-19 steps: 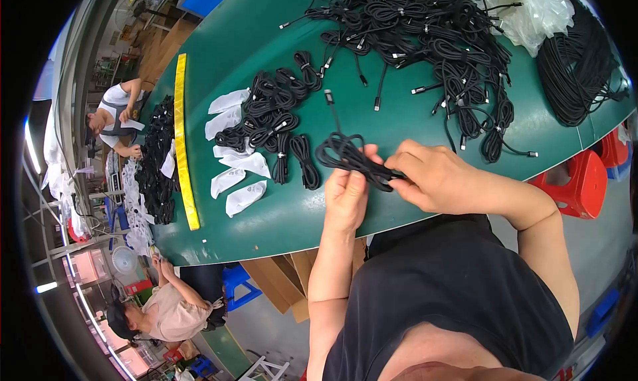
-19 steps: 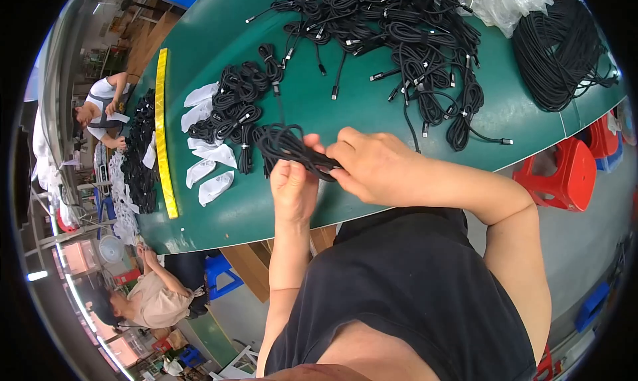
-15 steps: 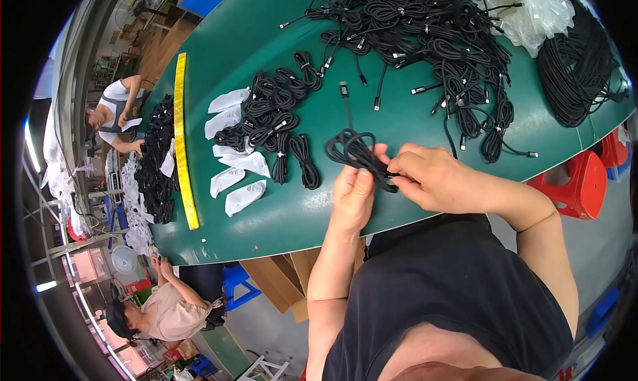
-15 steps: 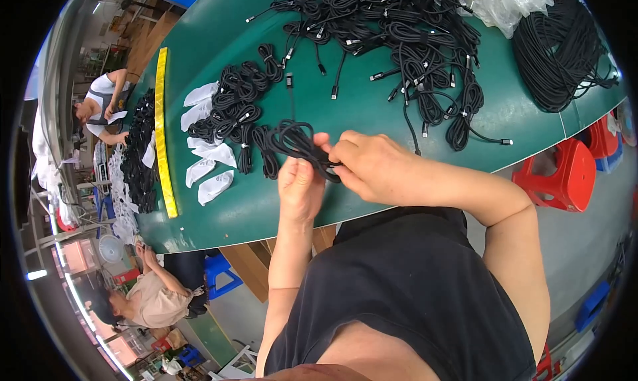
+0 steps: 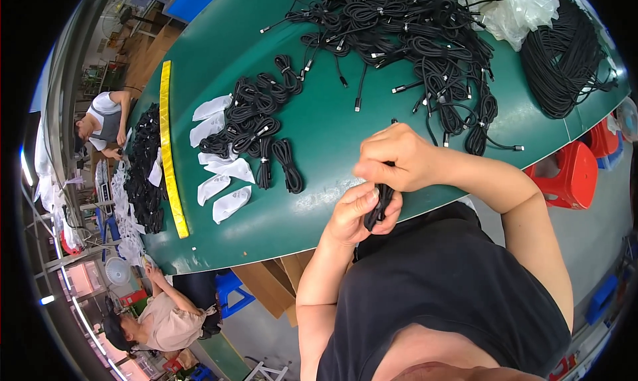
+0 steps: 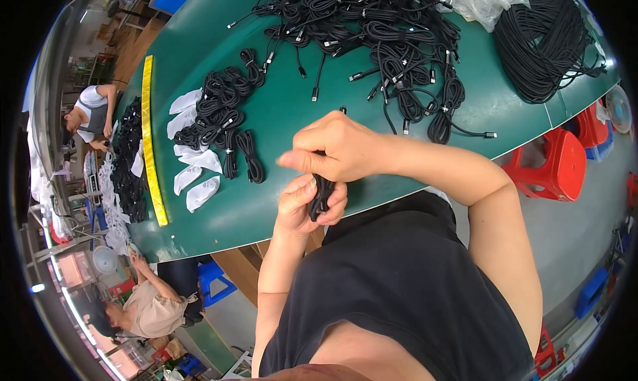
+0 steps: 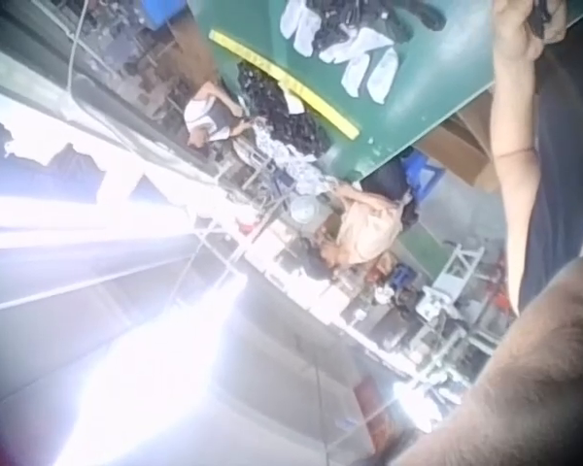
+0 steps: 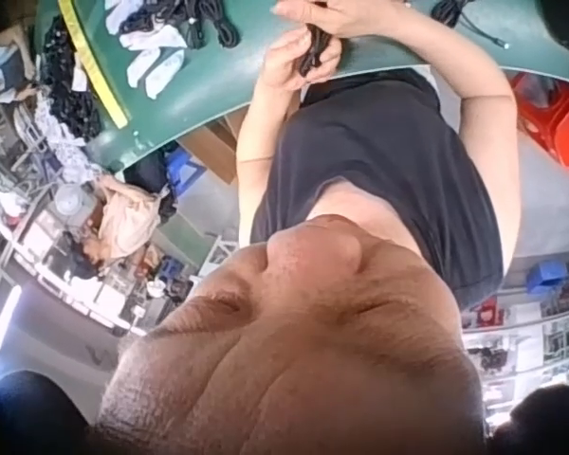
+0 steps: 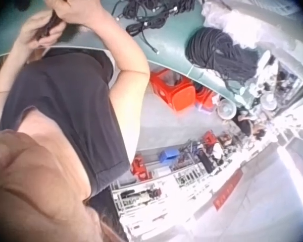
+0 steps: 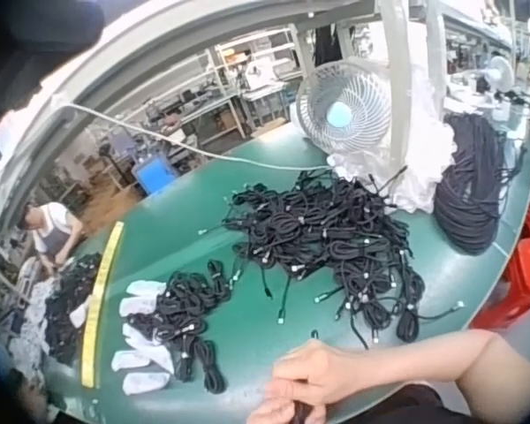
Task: Bundling small black cables and securing them with ties at a factory workbench.
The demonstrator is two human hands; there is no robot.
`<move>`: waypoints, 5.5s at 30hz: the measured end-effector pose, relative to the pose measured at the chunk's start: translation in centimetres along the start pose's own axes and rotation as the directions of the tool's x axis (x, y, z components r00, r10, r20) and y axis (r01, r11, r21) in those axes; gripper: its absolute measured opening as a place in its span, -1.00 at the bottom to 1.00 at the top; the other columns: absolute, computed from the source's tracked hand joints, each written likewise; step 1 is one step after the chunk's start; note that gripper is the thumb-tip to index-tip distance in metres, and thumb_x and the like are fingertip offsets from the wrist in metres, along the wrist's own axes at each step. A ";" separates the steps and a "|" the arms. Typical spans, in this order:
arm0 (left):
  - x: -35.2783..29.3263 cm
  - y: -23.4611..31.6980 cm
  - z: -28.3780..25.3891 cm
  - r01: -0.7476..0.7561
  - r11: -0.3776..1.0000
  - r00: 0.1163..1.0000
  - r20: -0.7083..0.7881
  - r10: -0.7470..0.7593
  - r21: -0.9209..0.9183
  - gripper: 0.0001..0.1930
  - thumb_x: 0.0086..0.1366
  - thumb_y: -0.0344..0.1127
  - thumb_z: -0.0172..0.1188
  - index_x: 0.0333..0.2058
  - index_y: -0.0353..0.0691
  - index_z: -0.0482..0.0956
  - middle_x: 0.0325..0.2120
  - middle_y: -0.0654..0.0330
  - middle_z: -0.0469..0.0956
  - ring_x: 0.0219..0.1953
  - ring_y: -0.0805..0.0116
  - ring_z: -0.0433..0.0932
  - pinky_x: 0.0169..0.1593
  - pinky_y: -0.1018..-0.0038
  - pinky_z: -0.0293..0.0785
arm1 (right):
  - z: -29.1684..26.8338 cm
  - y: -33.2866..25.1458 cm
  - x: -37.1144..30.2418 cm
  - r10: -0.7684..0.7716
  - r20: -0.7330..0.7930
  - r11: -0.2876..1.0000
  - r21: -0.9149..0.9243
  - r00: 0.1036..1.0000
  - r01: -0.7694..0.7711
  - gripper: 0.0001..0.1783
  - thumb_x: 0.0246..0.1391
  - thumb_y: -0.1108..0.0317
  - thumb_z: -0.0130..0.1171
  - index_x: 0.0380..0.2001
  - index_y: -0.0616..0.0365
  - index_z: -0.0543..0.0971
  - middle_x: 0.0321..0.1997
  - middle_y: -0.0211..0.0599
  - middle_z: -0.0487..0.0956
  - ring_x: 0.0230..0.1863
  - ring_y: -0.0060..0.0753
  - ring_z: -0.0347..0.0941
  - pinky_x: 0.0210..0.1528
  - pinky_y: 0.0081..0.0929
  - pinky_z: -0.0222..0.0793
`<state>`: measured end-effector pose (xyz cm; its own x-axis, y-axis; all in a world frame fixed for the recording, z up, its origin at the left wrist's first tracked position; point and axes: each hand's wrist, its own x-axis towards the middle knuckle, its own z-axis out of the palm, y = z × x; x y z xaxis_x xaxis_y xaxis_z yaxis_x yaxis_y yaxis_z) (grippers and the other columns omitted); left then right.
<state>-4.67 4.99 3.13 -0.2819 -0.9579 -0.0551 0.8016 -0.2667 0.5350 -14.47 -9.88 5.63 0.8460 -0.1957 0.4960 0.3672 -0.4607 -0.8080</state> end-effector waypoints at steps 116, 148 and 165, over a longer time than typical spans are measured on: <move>2.7 1.6 0.5 -0.430 0.777 0.759 -0.281 0.587 0.461 -0.59 0.26 -0.26 0.06 0.04 -0.30 0.32 -0.06 0.03 0.40 -0.27 0.39 0.46 -0.30 0.51 0.39 | -1.5 -2.6 -1.4 0.430 -0.144 0.876 0.305 0.891 -0.374 -0.86 0.15 0.38 -0.03 -0.32 0.24 0.43 -0.35 -0.40 0.50 -0.38 -0.74 0.32 -0.33 -0.70 0.27; 1.3 1.1 0.3 -0.473 0.755 0.687 -0.346 0.639 0.455 -0.65 0.14 -0.18 0.22 -0.20 -0.21 0.35 -0.32 0.13 0.44 -0.44 0.46 0.44 -0.48 0.60 0.37 | 0.2 -3.0 -2.5 -0.091 -0.182 0.720 -0.692 0.979 -0.062 -0.80 -0.21 0.42 0.23 -0.58 0.15 0.38 -0.56 -0.37 0.26 -0.58 -0.41 0.34 -0.66 -0.48 0.26; 1.9 -0.3 0.8 -0.511 0.744 0.640 -0.387 0.663 0.430 -0.65 0.13 -0.19 0.22 -0.19 -0.19 0.34 -0.26 0.13 0.43 -0.29 0.41 0.44 -0.25 0.50 0.44 | 0.6 -2.3 -2.8 -0.186 -0.081 0.708 -0.702 0.979 0.077 -0.79 -0.25 0.49 0.25 -0.52 0.24 0.41 -0.57 -0.35 0.33 -0.65 -0.42 0.30 -0.73 -0.54 0.22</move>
<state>-5.91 3.32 3.55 0.5554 -0.8316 -0.0068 0.5138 0.3366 0.7891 -17.46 -7.77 5.93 0.7287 -0.1756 0.6620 0.0535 -0.9490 -0.3106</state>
